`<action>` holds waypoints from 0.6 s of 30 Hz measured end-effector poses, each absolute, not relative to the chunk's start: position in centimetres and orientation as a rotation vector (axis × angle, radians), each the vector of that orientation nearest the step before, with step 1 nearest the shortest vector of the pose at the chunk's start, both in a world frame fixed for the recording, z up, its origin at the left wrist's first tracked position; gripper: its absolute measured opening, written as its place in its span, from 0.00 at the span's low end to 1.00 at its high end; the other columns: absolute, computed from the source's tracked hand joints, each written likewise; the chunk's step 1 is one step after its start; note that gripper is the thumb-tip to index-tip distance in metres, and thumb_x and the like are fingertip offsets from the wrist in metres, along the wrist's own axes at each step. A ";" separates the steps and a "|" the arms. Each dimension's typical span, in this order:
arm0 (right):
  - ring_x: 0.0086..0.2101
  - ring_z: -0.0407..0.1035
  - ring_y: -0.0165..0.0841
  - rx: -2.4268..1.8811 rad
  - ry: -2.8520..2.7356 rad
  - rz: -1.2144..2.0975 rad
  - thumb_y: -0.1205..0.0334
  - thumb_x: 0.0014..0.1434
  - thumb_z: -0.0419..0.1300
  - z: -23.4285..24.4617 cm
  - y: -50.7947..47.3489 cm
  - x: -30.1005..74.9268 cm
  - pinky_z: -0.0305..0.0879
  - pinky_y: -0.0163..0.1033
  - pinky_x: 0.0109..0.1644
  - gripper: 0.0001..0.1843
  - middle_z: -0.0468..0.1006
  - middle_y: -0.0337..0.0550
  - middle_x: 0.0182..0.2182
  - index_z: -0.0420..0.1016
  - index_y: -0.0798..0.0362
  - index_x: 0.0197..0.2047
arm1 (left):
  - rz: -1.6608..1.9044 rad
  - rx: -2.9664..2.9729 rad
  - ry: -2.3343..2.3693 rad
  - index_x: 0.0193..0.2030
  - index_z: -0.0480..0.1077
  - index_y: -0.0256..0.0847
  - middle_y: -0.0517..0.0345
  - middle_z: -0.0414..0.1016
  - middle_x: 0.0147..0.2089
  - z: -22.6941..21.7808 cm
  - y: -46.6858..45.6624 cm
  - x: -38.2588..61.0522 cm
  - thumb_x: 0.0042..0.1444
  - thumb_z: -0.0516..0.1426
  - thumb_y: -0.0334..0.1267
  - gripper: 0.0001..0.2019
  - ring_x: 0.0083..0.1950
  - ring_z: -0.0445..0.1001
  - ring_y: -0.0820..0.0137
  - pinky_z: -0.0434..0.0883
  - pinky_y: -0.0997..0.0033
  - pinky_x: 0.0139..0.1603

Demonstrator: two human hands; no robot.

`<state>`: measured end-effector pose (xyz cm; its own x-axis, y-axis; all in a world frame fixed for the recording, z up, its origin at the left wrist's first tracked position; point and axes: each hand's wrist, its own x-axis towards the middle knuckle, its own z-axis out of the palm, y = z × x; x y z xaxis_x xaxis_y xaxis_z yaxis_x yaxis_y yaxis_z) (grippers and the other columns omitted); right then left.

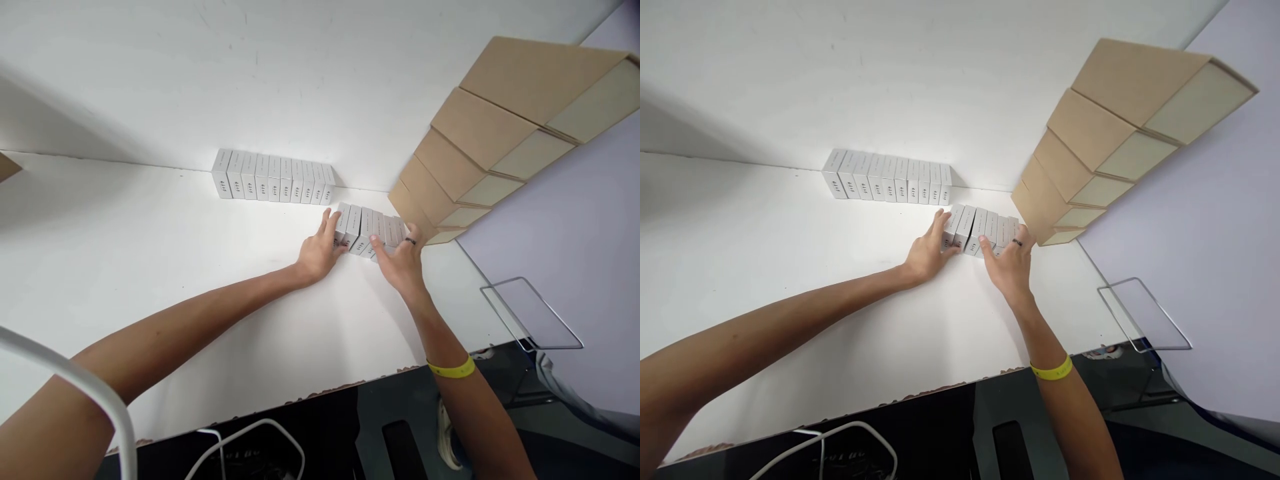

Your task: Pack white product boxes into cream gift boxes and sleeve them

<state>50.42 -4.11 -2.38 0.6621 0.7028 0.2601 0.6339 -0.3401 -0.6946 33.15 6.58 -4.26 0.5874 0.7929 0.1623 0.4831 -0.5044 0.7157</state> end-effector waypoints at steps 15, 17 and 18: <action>0.72 0.40 0.58 -2.082 -0.983 0.159 0.29 0.44 0.69 -5.3 -2.4 49.3 0.64 0.63 0.69 0.58 0.30 0.62 0.73 0.51 0.48 0.68 | 0.665 2.199 0.814 0.75 0.58 0.49 0.48 0.60 0.77 -4.3 7.7 33.7 0.70 0.53 0.32 0.28 0.64 0.77 0.59 0.70 0.56 0.71; 0.72 0.41 0.60 -2.087 -0.987 0.139 0.29 0.42 0.71 -5.4 -1.7 49.8 0.64 0.65 0.67 0.57 0.32 0.60 0.72 0.54 0.47 0.67 | 0.681 2.169 0.816 0.75 0.57 0.49 0.48 0.67 0.73 -4.7 7.9 33.8 0.70 0.53 0.32 0.28 0.63 0.78 0.59 0.71 0.54 0.70; 0.71 0.41 0.60 -2.087 -0.990 0.129 0.29 0.42 0.71 -5.4 -1.4 50.1 0.65 0.65 0.67 0.57 0.33 0.60 0.72 0.56 0.46 0.67 | 0.693 2.149 0.832 0.76 0.55 0.48 0.48 0.71 0.69 -4.9 8.0 33.9 0.70 0.53 0.33 0.29 0.63 0.78 0.57 0.73 0.53 0.68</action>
